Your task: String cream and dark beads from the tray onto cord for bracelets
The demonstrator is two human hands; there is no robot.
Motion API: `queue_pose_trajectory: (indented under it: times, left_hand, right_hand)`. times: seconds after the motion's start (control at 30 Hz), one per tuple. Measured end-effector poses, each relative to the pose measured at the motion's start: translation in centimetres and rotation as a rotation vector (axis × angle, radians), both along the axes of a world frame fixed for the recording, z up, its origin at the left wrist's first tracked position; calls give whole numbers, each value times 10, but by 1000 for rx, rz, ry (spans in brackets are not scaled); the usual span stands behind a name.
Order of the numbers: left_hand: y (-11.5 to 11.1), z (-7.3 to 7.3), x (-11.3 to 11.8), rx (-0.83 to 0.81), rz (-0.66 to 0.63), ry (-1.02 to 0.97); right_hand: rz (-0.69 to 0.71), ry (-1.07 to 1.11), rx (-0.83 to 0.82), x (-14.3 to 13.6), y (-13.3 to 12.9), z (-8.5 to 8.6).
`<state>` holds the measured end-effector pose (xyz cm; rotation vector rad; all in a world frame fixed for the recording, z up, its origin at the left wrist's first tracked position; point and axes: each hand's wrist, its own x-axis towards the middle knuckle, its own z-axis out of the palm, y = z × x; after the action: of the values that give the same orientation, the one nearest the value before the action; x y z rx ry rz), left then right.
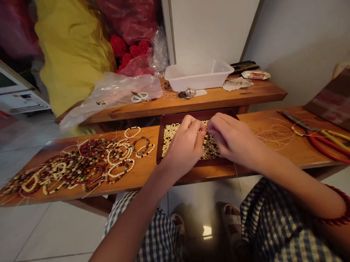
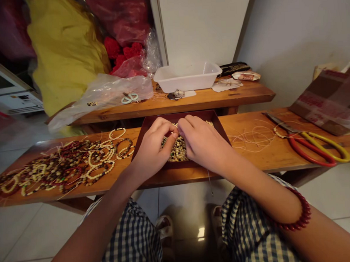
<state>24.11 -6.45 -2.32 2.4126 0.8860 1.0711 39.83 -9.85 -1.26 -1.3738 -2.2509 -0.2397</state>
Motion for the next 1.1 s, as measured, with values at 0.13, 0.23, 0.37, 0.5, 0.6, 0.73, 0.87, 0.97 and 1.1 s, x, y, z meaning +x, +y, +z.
queue_pose_trajectory:
  times: [0.13,0.23,0.37,0.5,0.6,0.73,0.87,0.97,1.1]
  left_hand:
    - [4,4,-2,-184,-34,-119]
    - [6,5,-2,-330,-57,-180]
    - [9,3,0,-579,-117,-285]
    - [11,-1,3,-787,-220,-365]
    - [9,-1,3,-727,-241,-365]
    - [5,1,3,-507,-190,-338]
    - [3,2,3,-430,-195,-343]
    - [3,2,1,-430,-215,-358]
    - [6,3,-4,-474,-289,-369]
  right_hand:
    - [19,-158,94,0,-1,1]
    - [24,-189,131,-1,-1,2]
    - [62,-74,87,-1,-2,4]
    - [106,143,-23,1,-3,9]
    - [113,273,-126,2,-4,12]
    - [84,427,-281,4,-5,13]
    - [95,496,-325,4,-5,13]
    - [121,518,-324,4,-6,14]
    - [160,517,-356,6,-8,18]
